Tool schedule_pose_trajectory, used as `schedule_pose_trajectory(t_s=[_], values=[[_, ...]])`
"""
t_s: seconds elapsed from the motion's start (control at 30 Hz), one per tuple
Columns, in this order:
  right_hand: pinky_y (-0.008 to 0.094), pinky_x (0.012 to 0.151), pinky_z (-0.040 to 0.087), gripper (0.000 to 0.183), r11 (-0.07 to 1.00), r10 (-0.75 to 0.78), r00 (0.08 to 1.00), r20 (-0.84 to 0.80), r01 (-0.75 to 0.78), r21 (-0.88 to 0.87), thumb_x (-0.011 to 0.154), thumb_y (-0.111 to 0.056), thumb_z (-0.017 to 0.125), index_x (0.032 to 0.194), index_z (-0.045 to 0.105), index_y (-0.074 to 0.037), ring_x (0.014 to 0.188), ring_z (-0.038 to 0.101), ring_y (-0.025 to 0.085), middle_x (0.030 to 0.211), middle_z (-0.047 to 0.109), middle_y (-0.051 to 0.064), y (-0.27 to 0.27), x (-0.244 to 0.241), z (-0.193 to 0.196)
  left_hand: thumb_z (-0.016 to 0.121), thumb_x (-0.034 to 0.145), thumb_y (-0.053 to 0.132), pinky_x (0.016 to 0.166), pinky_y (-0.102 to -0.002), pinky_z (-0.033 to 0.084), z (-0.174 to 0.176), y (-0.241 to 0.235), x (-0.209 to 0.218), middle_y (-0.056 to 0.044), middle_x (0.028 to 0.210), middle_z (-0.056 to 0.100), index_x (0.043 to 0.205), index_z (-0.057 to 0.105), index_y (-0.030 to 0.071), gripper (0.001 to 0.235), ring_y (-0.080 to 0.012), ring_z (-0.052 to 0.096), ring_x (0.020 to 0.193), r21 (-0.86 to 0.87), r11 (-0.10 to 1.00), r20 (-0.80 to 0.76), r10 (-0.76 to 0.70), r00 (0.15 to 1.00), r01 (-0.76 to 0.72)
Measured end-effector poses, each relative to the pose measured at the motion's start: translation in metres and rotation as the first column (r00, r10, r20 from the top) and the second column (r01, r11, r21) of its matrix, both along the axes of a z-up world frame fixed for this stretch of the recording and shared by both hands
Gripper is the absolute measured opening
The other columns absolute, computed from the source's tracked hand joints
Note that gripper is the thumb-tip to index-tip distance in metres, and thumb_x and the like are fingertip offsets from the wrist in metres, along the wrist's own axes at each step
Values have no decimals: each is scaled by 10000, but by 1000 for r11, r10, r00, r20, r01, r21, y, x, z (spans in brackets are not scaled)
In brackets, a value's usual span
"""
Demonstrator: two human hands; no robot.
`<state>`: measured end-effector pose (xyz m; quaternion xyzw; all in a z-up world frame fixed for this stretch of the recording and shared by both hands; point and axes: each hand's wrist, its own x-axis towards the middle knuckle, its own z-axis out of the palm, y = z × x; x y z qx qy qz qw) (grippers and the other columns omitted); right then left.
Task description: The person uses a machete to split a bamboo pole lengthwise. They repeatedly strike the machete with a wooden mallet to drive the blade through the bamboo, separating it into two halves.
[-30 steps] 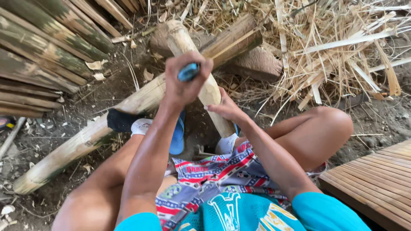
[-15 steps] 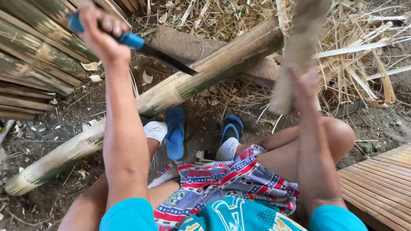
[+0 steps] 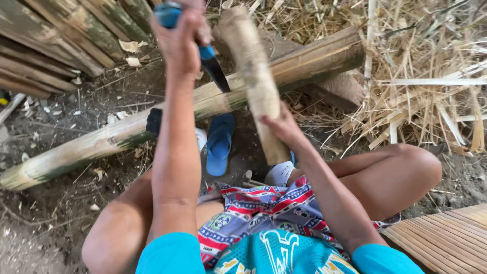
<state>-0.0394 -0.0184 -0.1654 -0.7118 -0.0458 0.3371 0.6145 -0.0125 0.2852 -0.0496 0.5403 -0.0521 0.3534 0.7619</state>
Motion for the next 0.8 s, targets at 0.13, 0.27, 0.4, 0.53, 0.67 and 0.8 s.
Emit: schedule_pose_trajectory(t_s=[0.13,0.27,0.4,0.53,0.67,0.8], values=[[387,802,601,751,951,-229,973,-28,230,206,829,-347,816,1393,426,-40,969,663,230,1140,637,126,-47,17,14,734,1002,249,477,-328,461,-21,70,-40,-23,620,487,839,561,91,285,-139,489,503,-184,981,12,62,998,-59],[399,785,605,611,867,-454,889,61,426,259,910,-273,784,1352,438,-33,950,653,234,1112,619,113,-52,29,17,695,953,282,447,-295,414,-29,83,-57,22,626,438,791,482,133,306,-105,428,516,-294,954,65,82,995,-59],[406,969,555,736,995,59,962,267,-78,62,825,-156,760,1458,416,-6,1157,627,231,1286,614,143,43,-50,-20,700,1027,323,567,-307,491,-18,-1,-14,-35,726,559,802,574,120,328,-167,534,657,-140,983,9,-122,992,122],[330,960,530,704,998,60,997,-51,-59,14,798,-170,794,1392,464,16,1082,654,196,1228,680,145,56,-47,-27,720,1048,308,563,-232,538,20,-44,-18,13,810,665,963,685,116,213,-64,627,660,413,864,-223,-209,952,287],[333,951,535,721,996,58,998,-39,-55,76,800,-171,800,1403,462,35,1082,647,186,1232,675,139,54,-44,-33,730,1057,290,525,-252,525,9,-24,-21,5,741,623,910,635,97,261,-88,613,614,366,929,-60,-32,998,52],[336,971,534,842,993,110,993,37,-111,32,770,-184,822,1455,384,34,1120,645,197,1261,655,143,45,-45,-29,721,996,226,415,-240,436,-28,58,-42,-6,648,583,892,622,86,201,-91,549,489,-92,967,-122,224,967,-236]])
